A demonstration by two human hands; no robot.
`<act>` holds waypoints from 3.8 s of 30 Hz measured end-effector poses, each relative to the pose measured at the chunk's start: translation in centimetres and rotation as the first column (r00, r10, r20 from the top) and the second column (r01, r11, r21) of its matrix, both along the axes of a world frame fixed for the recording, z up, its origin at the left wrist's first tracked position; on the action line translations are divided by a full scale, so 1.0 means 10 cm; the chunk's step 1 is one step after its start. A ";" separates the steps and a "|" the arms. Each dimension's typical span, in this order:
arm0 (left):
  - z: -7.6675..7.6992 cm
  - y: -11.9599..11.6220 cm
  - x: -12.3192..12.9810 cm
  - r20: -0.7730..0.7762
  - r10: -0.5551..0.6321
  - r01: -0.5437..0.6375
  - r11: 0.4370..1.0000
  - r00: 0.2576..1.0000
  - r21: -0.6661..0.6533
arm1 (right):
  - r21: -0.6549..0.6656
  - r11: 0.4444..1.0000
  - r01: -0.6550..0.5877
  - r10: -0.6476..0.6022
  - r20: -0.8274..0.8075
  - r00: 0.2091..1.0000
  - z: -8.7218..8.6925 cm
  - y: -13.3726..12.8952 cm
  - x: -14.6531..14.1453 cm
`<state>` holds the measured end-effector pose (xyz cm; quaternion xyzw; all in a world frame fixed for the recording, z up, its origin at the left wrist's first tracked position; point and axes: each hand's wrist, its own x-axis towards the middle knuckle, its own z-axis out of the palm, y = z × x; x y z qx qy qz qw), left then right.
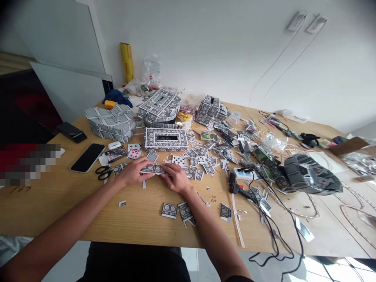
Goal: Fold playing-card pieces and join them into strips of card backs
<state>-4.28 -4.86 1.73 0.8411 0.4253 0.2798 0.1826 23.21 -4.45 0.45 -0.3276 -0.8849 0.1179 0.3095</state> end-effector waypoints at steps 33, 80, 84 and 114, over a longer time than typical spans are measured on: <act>0.02 0.13 0.00 0.495 0.377 0.037 0.766 0.783 -0.641 | 0.067 0.995 0.071 -0.064 -0.100 0.993 -0.10 -0.01 -0.07; -0.03 0.03 0.02 0.247 0.096 -0.059 0.986 0.964 -0.153 | 0.004 0.995 0.104 -0.104 -0.033 0.994 0.06 -0.06 -0.08; -0.01 0.01 0.05 0.250 0.073 -0.042 0.991 0.965 -0.131 | 0.028 0.995 0.093 -0.091 -0.064 0.994 0.04 -0.07 -0.08; -0.04 0.06 0.03 0.218 -0.114 0.098 0.992 0.969 0.082 | 0.095 0.989 0.109 -0.122 0.143 0.982 0.06 -0.08 -0.06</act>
